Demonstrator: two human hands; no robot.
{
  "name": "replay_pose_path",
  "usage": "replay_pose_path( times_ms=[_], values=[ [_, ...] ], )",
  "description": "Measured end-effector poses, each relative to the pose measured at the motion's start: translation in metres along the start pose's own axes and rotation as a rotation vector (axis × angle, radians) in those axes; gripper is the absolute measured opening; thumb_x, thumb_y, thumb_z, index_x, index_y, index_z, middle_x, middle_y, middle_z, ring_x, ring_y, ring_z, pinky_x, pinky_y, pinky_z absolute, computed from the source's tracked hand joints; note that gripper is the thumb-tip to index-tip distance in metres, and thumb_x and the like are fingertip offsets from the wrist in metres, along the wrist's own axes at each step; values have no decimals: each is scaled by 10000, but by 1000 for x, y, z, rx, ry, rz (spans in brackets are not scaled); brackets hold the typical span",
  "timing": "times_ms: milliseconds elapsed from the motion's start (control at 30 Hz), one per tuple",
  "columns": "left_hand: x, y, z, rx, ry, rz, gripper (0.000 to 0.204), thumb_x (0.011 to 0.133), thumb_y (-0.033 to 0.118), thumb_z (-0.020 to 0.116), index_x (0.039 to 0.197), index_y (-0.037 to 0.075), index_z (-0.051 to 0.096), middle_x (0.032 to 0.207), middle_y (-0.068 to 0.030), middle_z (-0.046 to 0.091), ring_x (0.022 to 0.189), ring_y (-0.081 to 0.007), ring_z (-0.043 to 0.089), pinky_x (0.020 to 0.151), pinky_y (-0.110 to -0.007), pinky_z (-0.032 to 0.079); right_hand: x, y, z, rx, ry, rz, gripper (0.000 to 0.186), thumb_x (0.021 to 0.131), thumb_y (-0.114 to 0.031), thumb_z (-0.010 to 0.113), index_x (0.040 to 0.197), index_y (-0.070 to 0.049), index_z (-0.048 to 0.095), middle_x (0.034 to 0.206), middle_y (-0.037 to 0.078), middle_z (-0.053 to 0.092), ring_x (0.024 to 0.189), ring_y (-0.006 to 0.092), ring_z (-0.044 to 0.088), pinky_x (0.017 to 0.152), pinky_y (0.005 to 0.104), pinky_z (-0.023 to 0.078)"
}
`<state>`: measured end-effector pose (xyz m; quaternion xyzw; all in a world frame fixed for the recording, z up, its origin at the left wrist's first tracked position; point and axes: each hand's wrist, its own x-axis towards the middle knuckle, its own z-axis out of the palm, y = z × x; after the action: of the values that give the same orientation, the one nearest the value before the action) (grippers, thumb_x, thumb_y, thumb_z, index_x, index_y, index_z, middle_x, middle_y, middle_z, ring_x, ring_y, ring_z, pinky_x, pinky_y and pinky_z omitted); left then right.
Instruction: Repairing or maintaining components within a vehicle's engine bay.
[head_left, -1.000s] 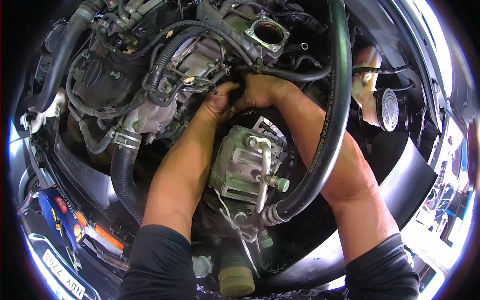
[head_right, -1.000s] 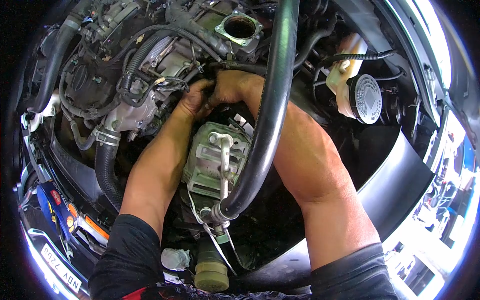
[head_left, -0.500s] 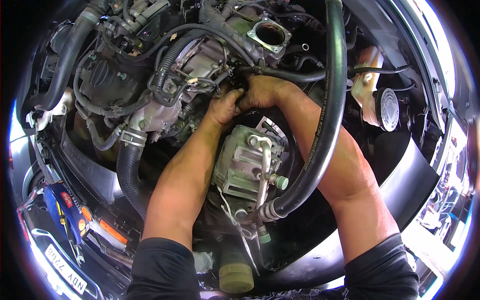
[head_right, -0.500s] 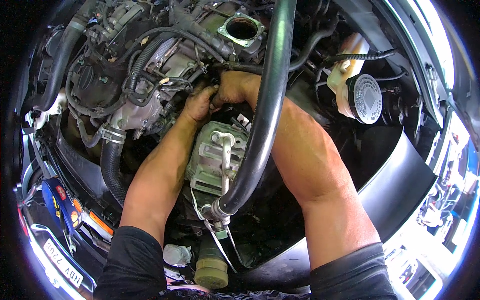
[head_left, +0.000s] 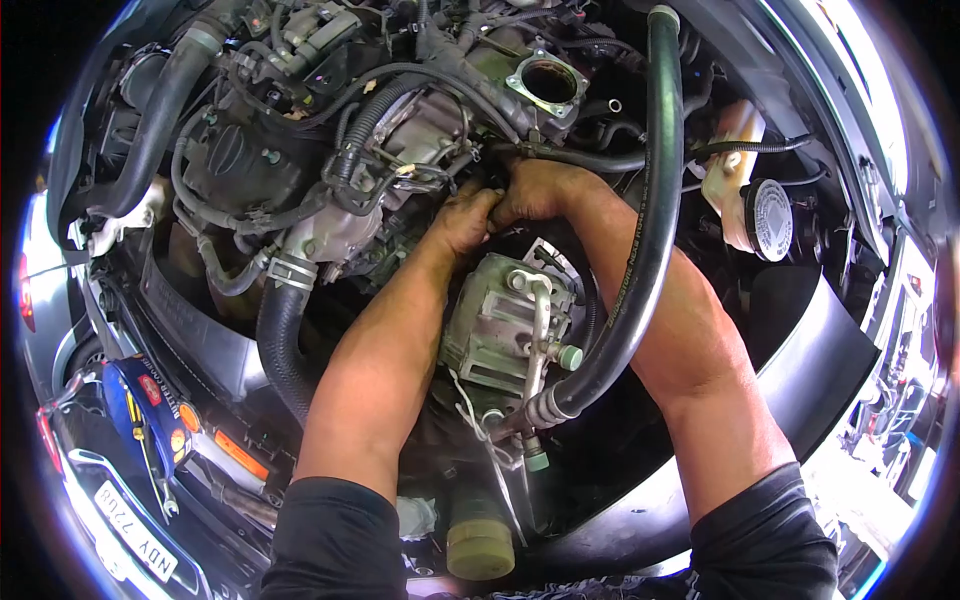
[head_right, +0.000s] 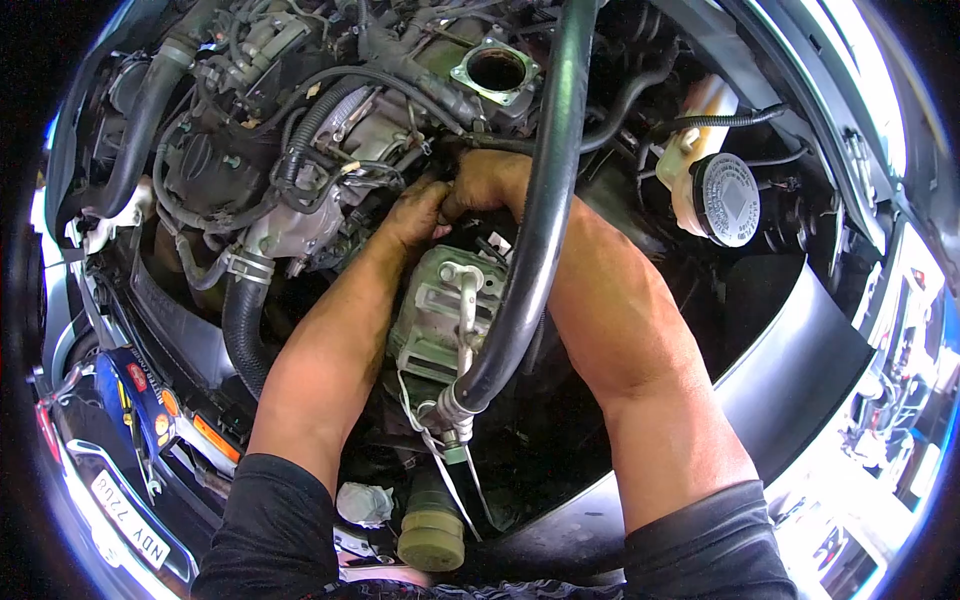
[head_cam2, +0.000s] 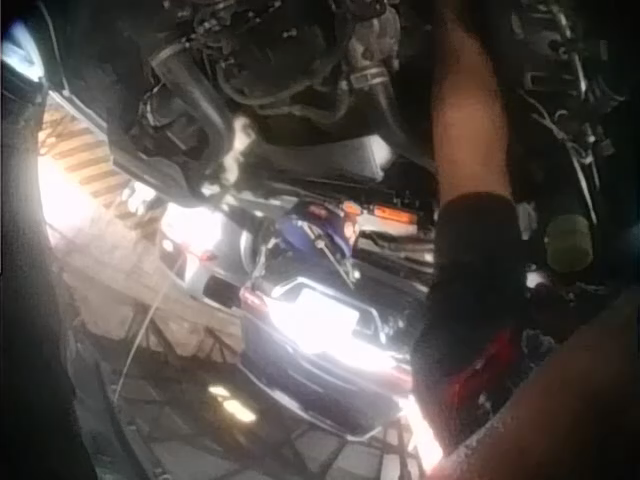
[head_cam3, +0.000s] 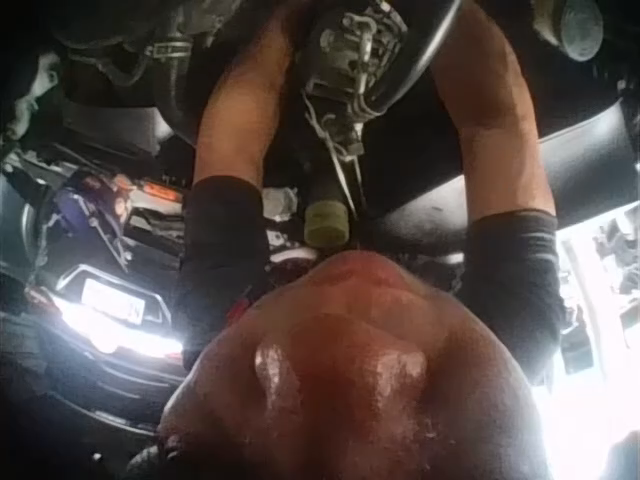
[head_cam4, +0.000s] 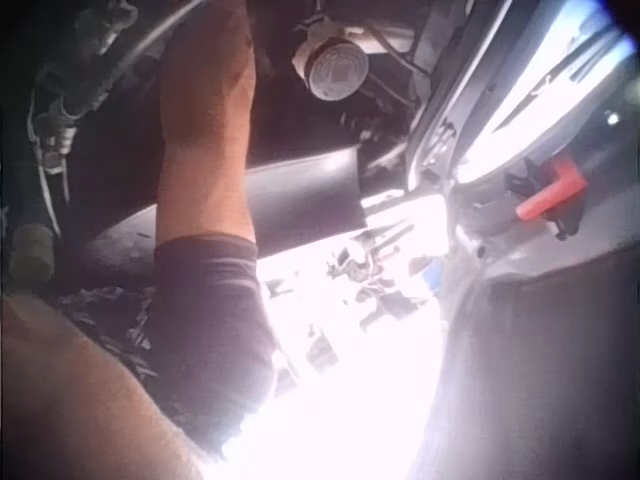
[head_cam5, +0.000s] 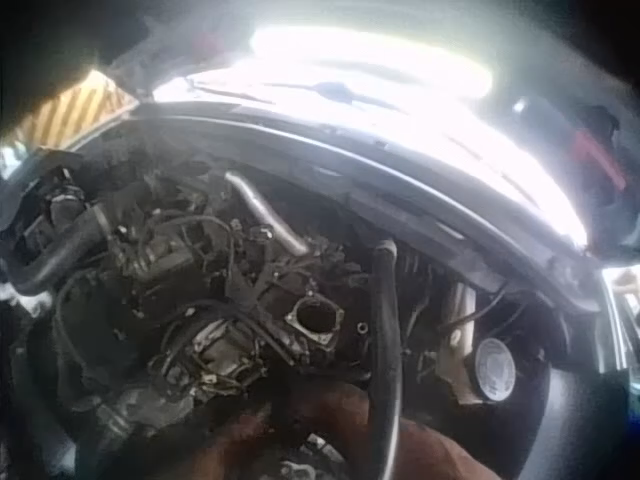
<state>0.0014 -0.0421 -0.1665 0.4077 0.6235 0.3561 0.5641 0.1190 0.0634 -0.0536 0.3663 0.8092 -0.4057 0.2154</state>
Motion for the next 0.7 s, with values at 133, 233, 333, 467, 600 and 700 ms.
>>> replay_pose_path(
  times_ms=[133, 233, 333, 467, 600, 700],
  values=[
    [-1, 12, -6, 605, -15, 227, 282, 883, 124, 506, 1144, 94, 609, 1200, -153, 521, 1083, -306, 534, 838, -355, 510, -8, -7, -6, -8, -5, -29, 826, 546, -308, 765, 1260, 4, 491, 1181, 233, 591, 1096, 335, 569, 934, 389, 446],
    [-12, 42, -9, 468, -17, -83, 392, 941, 287, 448, 1252, 74, 555, 1380, -187, 438, 1244, -349, 448, 1029, -388, 376, -12, -11, -4, -99, 61, 35, 819, 528, -338, 759, 1232, 4, 521, 1157, 238, 601, 1068, 340, 582, 923, 399, 453],
    [-54, 77, -24, 92, -29, -334, 531, 929, 417, 446, 1239, 1, 558, 1326, -183, 517, 1217, -301, 492, 995, -401, 388, -14, -16, -1, -40, 146, -91, 761, 544, -354, 762, 1191, -3, 567, 1137, 224, 614, 1037, 329, 593, 910, 415, 459],
    [-153, 131, -37, 282, 172, -173, 507, 872, 357, 533, 1178, -45, 565, 1152, -274, 589, 1079, -374, 578, 918, -397, 454, -11, -24, 7, 59, 98, -259, 590, 644, -267, 779, 1158, -30, 612, 1147, 164, 631, 1037, 246, 595, 936, 382, 452],
    [-297, 149, -35, 158, 461, 375, 502, 818, 241, 641, 1226, -24, 518, 1011, -209, 620, 931, -332, 627, 830, -403, 489, -12, -17, 17, -110, 202, -283, 640, 793, -315, 690, 1279, 45, 480, 1246, 228, 559, 1193, 342, 510, 1030, 380, 372],
    [-394, 134, -54, 240, 467, 303, 472, 801, 197, 676, 1210, -5, 553, 995, -171, 638, 896, -301, 641, 801, -367, 511, -26, -3, 22, -78, 208, -184, 574, 880, -288, 600, 1306, 66, 449, 1287, 260, 514, 1240, 355, 465, 1052, 376, 344]
  ],
)
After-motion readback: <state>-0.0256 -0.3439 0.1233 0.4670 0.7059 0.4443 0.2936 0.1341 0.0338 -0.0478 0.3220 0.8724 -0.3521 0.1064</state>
